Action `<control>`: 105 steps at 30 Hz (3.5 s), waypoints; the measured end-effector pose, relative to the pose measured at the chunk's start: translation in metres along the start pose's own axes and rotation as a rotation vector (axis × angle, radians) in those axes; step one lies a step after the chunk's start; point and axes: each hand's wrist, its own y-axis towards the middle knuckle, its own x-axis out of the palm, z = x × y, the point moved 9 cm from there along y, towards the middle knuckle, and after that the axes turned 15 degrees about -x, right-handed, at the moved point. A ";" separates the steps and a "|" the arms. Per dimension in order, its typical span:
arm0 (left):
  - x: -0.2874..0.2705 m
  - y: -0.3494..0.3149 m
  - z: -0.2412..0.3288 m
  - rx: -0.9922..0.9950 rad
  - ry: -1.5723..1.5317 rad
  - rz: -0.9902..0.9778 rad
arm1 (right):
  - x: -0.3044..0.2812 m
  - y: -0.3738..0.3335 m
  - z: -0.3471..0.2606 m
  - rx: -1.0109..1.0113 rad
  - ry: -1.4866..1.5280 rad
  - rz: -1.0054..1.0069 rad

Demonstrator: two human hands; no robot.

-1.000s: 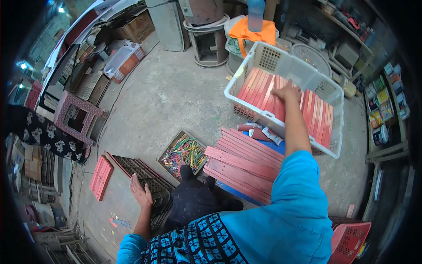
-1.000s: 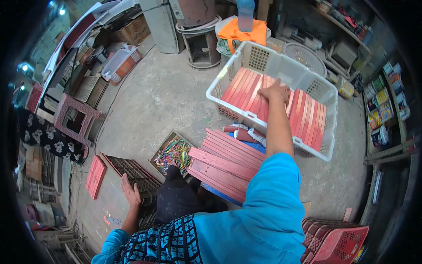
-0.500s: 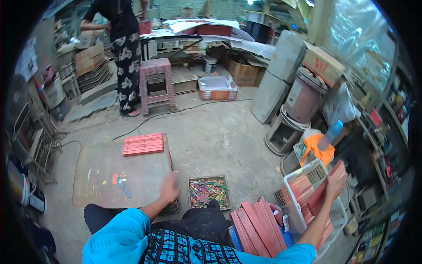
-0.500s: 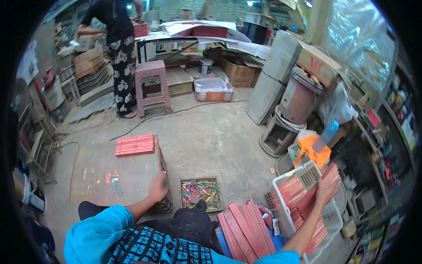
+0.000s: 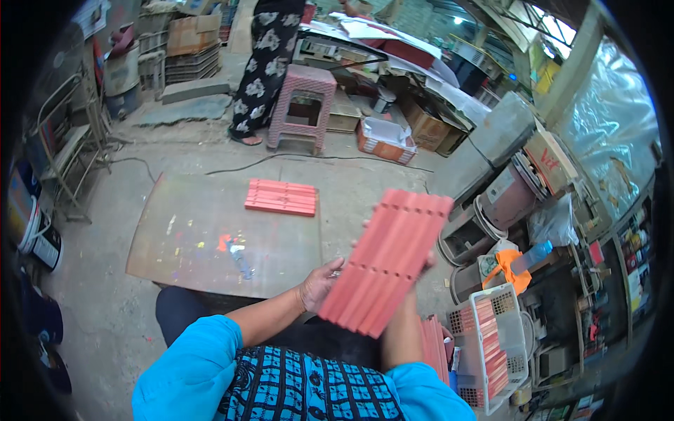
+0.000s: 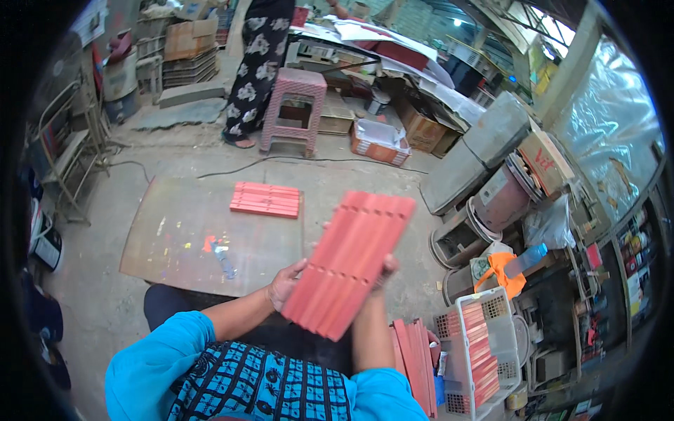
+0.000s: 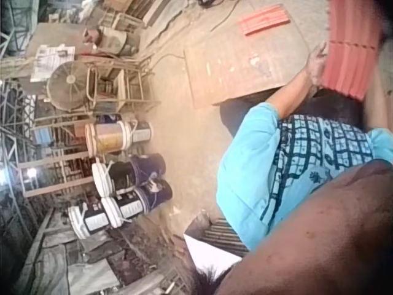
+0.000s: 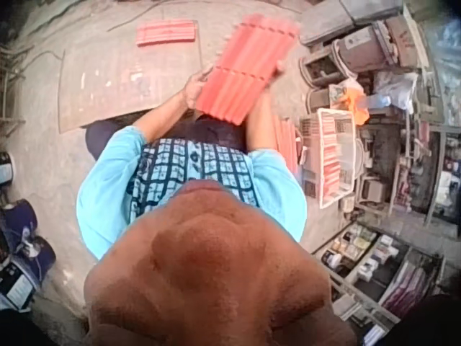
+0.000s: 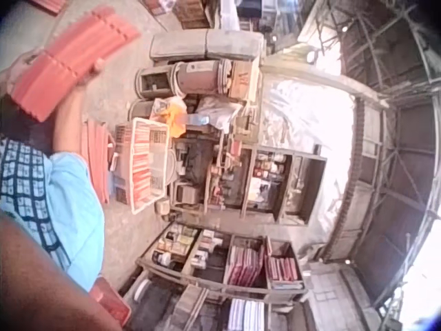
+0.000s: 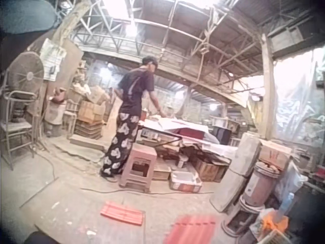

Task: The person assembles red wooden slats on a table. They align the slats in rows, apply adhesive from a small tube, and stack the completed panels into a basket.

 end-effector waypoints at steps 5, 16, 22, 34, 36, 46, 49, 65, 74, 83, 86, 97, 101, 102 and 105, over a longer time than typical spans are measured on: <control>0.047 -0.092 0.033 0.436 -0.121 -0.137 | 0.012 0.008 0.123 0.156 0.225 0.070; -0.025 -0.224 0.046 0.845 -0.187 0.116 | -0.007 -0.002 0.246 0.452 -0.178 0.281; -0.071 -0.243 0.044 0.907 0.546 0.717 | 0.011 -0.023 0.253 0.517 -1.065 -0.188; -0.137 -0.200 0.012 0.070 1.475 1.528 | -0.097 -0.016 0.215 0.495 -1.502 -0.338; -0.156 -0.206 0.006 0.039 1.668 1.632 | -0.103 -0.006 0.223 0.444 -1.702 -0.507; -0.180 -0.302 0.045 -0.044 1.758 2.149 | -0.164 -0.009 0.281 0.717 -1.997 -1.115; -0.171 -0.306 0.053 0.069 1.677 2.194 | -0.172 -0.013 0.281 0.660 -1.997 -1.111; -0.234 -0.234 0.133 0.021 1.598 2.073 | -0.237 -0.071 0.165 0.380 -1.925 -0.276; -0.238 -0.221 0.138 0.035 1.587 1.951 | -0.254 -0.049 0.157 0.291 -1.882 -0.179; -0.234 -0.235 0.173 0.786 1.033 1.553 | -0.282 -0.031 0.154 0.265 -1.111 0.388; -0.235 -0.228 0.174 0.725 1.034 1.592 | -0.292 -0.028 0.156 0.249 -1.178 0.363; -0.223 -0.220 0.172 0.830 1.351 1.758 | -0.294 -0.020 0.162 0.224 -1.366 0.325; -0.222 -0.220 0.176 0.833 1.355 1.800 | -0.292 -0.018 0.166 0.248 -1.404 0.299; -0.222 -0.222 0.178 0.831 1.349 1.801 | -0.288 -0.017 0.165 0.240 -1.500 0.265; -0.223 -0.222 0.182 0.832 1.343 1.835 | -0.296 -0.021 0.167 0.237 -1.513 0.253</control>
